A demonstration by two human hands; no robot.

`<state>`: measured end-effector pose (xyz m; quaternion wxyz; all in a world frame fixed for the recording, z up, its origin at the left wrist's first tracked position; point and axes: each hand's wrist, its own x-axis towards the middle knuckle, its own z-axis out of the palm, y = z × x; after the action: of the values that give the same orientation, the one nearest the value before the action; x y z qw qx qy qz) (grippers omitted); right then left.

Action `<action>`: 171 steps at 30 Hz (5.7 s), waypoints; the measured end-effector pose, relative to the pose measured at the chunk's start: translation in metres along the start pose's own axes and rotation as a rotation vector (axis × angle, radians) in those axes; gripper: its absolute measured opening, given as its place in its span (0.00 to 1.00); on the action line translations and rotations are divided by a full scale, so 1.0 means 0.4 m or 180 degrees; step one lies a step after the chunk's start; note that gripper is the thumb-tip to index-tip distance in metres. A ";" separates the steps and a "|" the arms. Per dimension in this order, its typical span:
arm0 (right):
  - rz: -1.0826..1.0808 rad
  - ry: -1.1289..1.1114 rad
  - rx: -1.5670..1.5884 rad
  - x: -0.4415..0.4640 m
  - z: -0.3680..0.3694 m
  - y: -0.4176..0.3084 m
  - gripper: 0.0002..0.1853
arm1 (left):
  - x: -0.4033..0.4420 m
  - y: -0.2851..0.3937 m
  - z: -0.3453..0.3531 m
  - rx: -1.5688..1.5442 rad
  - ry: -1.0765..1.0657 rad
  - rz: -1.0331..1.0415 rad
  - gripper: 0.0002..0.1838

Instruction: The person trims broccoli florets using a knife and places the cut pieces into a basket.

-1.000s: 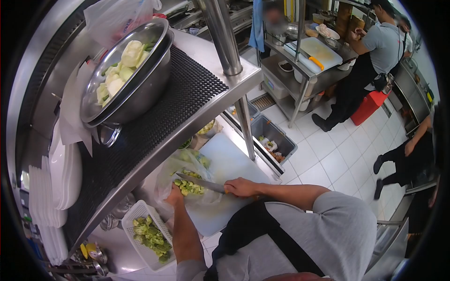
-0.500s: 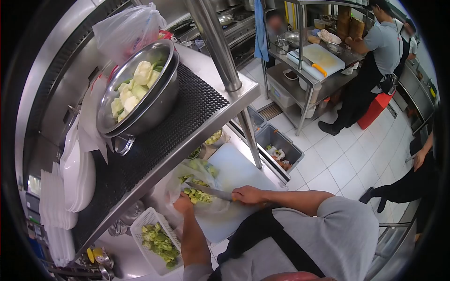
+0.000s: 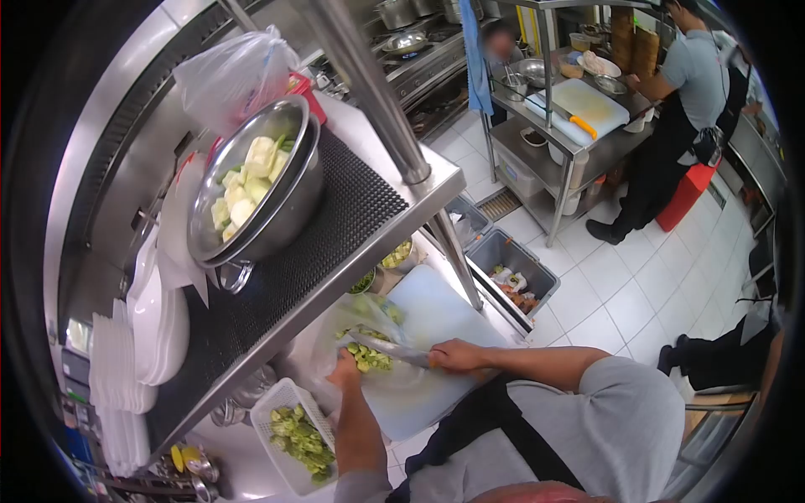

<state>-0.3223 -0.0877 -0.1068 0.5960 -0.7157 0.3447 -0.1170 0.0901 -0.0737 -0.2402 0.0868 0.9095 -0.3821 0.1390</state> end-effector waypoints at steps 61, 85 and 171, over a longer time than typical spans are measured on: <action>0.0072 -0.0153 0.0430 -0.007 -0.012 0.019 0.20 | -0.052 0.107 -0.235 -0.1856 0.1124 0.0559 0.19; 0.0172 -0.0275 0.0678 0.004 0.001 0.034 0.22 | -0.224 0.147 -0.242 -0.2847 0.1056 -0.0498 0.22; 0.0214 -0.0361 0.0712 -0.001 -0.005 0.024 0.22 | -0.234 0.162 -0.259 -0.2822 0.0972 -0.0458 0.21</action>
<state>-0.3270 -0.0895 -0.1152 0.6942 -0.6383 0.3191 -0.0940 -0.0386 -0.0285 -0.1687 0.5313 0.7780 -0.3235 0.0882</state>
